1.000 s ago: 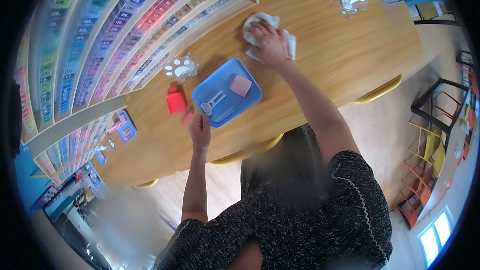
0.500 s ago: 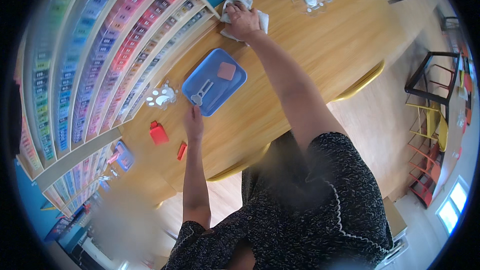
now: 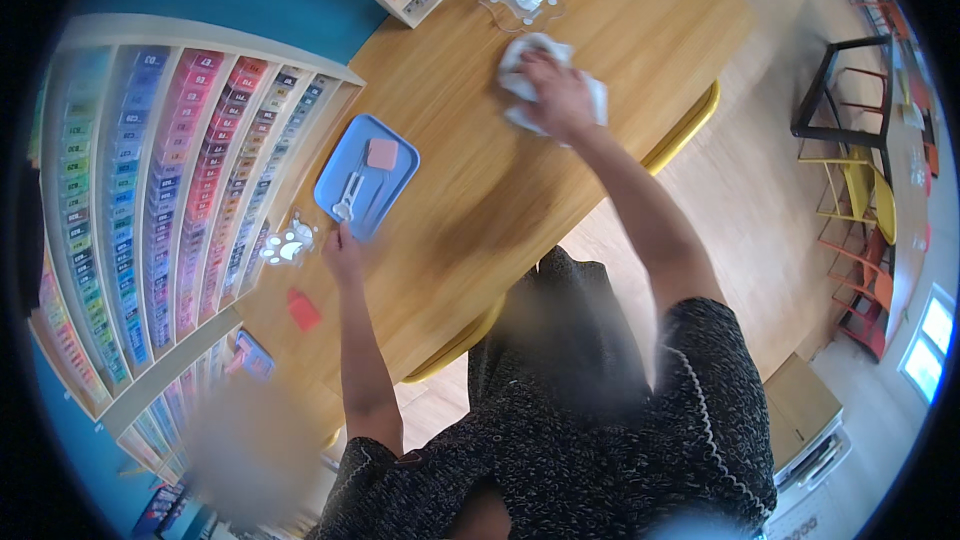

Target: The person wipes a wooden table with a white cloth, moving aside small items and a blue tray. They then use a yellow dustpan and brush to sweep and collect small debris from the table into a paper bag.

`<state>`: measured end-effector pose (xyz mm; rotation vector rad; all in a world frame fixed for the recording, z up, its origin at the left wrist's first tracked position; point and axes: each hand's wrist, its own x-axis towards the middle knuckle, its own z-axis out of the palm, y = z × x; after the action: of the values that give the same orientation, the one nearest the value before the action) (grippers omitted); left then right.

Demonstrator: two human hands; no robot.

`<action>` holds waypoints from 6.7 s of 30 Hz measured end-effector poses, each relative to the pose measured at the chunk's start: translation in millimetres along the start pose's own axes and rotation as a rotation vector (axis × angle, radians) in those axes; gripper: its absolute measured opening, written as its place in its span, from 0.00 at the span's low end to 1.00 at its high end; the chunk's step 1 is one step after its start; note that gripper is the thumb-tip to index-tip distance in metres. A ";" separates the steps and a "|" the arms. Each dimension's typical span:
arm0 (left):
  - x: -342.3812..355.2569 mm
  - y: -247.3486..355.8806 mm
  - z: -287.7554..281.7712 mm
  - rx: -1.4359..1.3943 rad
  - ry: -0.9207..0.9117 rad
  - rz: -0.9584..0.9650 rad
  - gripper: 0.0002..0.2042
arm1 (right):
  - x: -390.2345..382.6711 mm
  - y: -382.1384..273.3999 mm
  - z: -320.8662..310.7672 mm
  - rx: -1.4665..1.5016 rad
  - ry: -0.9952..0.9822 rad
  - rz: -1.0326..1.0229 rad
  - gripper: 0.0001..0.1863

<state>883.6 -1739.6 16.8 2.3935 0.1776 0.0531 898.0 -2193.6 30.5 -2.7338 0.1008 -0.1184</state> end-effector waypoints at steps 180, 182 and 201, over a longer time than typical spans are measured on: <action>-184.9 -9.5 -63.5 -0.393 -0.065 -0.371 0.10 | -22.5 -157.3 46.2 0.210 0.298 -0.271 0.17; -181.3 -11.5 -59.8 -0.412 -0.107 -0.364 0.08 | -55.5 -96.8 13.6 0.017 0.353 -0.128 0.19; -17.2 254.3 155.2 -1.080 -0.425 -0.550 0.05 | 24.3 229.3 -65.5 -0.187 0.303 0.079 0.28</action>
<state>909.1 -2031.2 74.5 1.1859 0.4574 -0.4880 903.5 -2431.5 1.6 -2.8711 0.3196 -0.5254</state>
